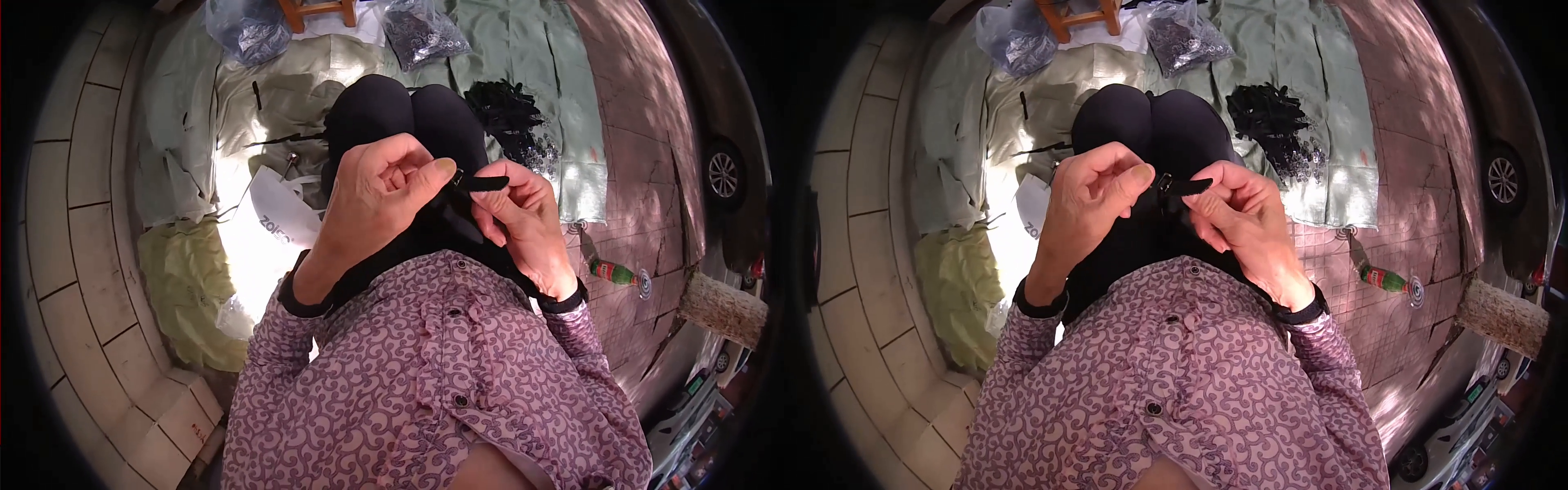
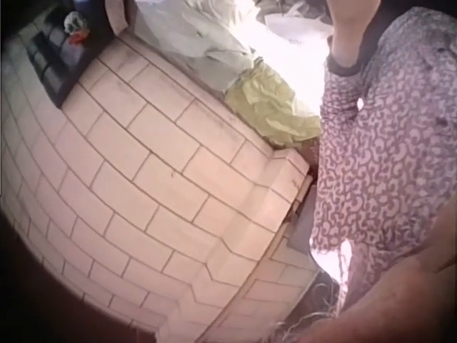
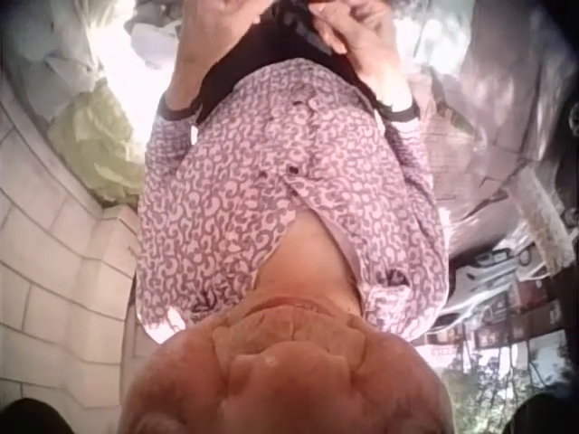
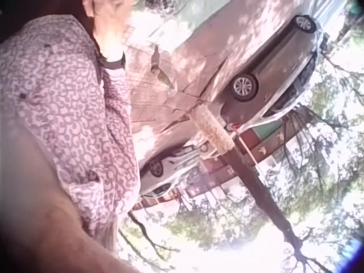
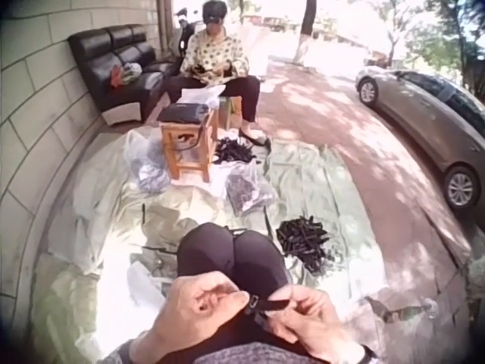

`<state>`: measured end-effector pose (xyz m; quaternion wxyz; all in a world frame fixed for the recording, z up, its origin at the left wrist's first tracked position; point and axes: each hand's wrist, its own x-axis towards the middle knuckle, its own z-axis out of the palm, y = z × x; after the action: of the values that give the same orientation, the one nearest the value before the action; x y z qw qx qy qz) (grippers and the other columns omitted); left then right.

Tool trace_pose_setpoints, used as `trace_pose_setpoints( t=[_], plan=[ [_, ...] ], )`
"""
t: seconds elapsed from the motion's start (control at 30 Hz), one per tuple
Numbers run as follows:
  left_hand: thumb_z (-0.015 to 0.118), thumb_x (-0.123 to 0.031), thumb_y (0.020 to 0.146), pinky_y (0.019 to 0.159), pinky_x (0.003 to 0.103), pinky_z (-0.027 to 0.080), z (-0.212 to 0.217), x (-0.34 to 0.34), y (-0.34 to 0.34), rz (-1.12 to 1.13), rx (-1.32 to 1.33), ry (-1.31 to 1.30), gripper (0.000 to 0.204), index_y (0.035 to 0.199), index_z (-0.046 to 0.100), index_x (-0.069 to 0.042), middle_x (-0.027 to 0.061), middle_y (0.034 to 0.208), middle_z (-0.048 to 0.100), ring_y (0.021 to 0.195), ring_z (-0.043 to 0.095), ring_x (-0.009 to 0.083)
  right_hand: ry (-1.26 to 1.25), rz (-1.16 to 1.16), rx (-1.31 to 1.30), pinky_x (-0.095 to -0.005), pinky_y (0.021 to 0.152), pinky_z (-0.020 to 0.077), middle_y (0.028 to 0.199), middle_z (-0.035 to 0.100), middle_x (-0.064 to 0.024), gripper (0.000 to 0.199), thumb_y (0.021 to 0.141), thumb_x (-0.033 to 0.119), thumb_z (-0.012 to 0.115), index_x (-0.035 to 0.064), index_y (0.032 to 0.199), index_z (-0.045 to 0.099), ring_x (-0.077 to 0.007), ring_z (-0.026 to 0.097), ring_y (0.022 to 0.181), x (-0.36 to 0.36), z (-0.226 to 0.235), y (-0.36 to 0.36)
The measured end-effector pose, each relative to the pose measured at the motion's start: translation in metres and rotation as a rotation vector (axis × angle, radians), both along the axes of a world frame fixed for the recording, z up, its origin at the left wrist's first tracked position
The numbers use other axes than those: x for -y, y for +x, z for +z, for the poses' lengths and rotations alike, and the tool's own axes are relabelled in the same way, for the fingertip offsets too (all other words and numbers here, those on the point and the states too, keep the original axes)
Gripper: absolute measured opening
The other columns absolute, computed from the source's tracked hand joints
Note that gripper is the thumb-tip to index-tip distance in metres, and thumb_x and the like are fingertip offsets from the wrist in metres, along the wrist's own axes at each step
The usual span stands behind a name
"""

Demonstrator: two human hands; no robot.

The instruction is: Manually assemble small black plastic components for shoes.

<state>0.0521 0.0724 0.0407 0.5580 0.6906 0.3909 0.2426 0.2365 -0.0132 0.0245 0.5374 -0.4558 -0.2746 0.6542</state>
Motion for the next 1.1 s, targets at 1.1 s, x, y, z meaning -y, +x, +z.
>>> trace_pose_setpoints(
  t=[1.1],
  plan=[
    [0.055, -0.016, 0.09, 0.051, 0.026, 0.032, 0.005, 0.076, -0.021, -0.066, 0.029, -0.537, 0.024, 0.07, 0.056, -0.003, -0.0005, 0.059, 0.045, 0.057, 0.039, 0.0068, 0.093, 0.627, 0.06, -0.0166, 0.058, 0.0317, 0.077, 0.046, 0.0083, 0.006, 0.095, 0.006, 0.051, 0.0026, 0.093, 0.055, 0.0018, 0.04, 0.068, 0.052, -0.006, 0.02]
  ],
)
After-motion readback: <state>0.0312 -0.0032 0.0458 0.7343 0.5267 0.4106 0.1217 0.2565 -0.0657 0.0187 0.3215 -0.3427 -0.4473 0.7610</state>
